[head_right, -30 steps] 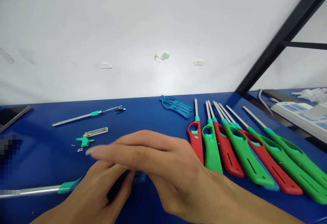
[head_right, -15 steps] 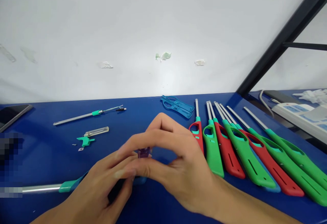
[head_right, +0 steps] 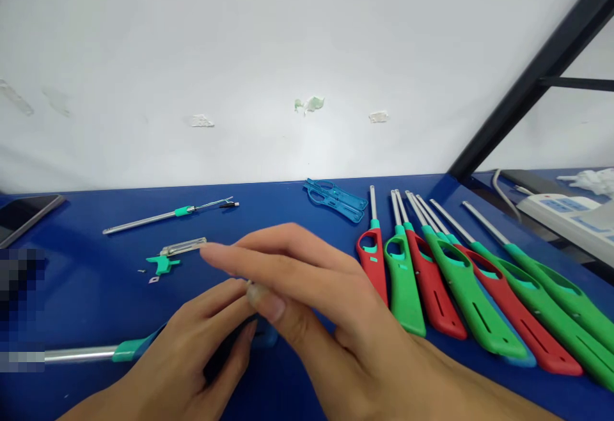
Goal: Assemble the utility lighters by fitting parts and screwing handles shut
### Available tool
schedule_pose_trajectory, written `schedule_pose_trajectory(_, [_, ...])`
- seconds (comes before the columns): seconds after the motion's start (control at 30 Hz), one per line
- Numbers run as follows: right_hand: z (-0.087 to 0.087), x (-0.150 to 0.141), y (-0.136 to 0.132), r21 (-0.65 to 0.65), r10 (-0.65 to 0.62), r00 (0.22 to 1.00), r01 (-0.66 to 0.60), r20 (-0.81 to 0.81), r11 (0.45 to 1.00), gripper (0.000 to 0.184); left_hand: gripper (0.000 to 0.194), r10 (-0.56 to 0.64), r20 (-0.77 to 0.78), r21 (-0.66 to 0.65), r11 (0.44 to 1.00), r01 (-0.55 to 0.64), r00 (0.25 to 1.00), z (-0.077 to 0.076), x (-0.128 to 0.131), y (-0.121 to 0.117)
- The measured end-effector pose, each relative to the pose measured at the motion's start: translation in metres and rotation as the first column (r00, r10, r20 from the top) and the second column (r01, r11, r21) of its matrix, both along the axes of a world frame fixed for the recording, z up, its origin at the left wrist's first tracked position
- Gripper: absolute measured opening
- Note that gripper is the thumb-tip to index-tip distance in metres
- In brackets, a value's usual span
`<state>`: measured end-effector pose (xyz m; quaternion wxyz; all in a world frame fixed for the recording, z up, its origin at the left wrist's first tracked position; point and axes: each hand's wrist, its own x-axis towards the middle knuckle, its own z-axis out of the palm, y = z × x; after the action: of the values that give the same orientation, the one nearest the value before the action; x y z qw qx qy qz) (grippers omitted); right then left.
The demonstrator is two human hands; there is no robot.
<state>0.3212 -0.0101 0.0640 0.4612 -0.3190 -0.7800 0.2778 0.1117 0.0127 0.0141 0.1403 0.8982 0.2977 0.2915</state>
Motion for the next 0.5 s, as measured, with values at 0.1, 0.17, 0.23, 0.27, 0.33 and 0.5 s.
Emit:
schedule_pose_trajectory(0.1, [-0.0032, -0.0008, 0.0011, 0.029, 0.010, 0.998, -0.009, -0.060, 1.000, 0.037, 0.034, -0.002, -0.002, 0.003, 1.000, 0.002, 1.000, -0.0017, -0.0023, -0.0022])
schedule_pose_trajectory(0.17, [-0.0044, -0.0012, 0.0009, 0.090, -0.075, 0.993, 0.084, -0.095, 0.992, 0.020, 0.034, -0.015, -0.006, 0.001, 1.000, 0.015, 1.000, -0.0017, -0.0029, -0.0026])
schedule_pose_trajectory(0.23, [-0.0030, -0.0002, 0.0004, 0.112, -0.155, 0.987, 0.160, -0.051, 0.981, 0.018, 0.037, -0.012, -0.013, -0.010, 1.000, 0.012, 1.000, -0.0015, -0.0026, -0.0017])
schedule_pose_trajectory(0.27, [-0.0016, 0.0008, 0.0001, 0.099, -0.166, 0.986, 0.166, -0.007, 0.981, 0.023, 0.038, -0.005, -0.013, -0.015, 1.000, 0.005, 1.000, -0.0017, -0.0023, -0.0011])
schedule_pose_trajectory(0.33, [0.0009, 0.0030, -0.0002, 0.021, -0.105, 0.992, 0.103, 0.074, 0.994, 0.036, 0.040, 0.008, -0.011, -0.022, 1.000, -0.008, 1.000, -0.0021, -0.0019, 0.0001])
schedule_pose_trajectory(0.5, [-0.0021, 0.0040, 0.0008, 0.015, -0.091, 0.995, 0.092, -0.049, 0.996, 0.023, 0.041, -0.015, 0.009, -0.013, 1.000, 0.016, 1.000, -0.0014, -0.0025, -0.0014])
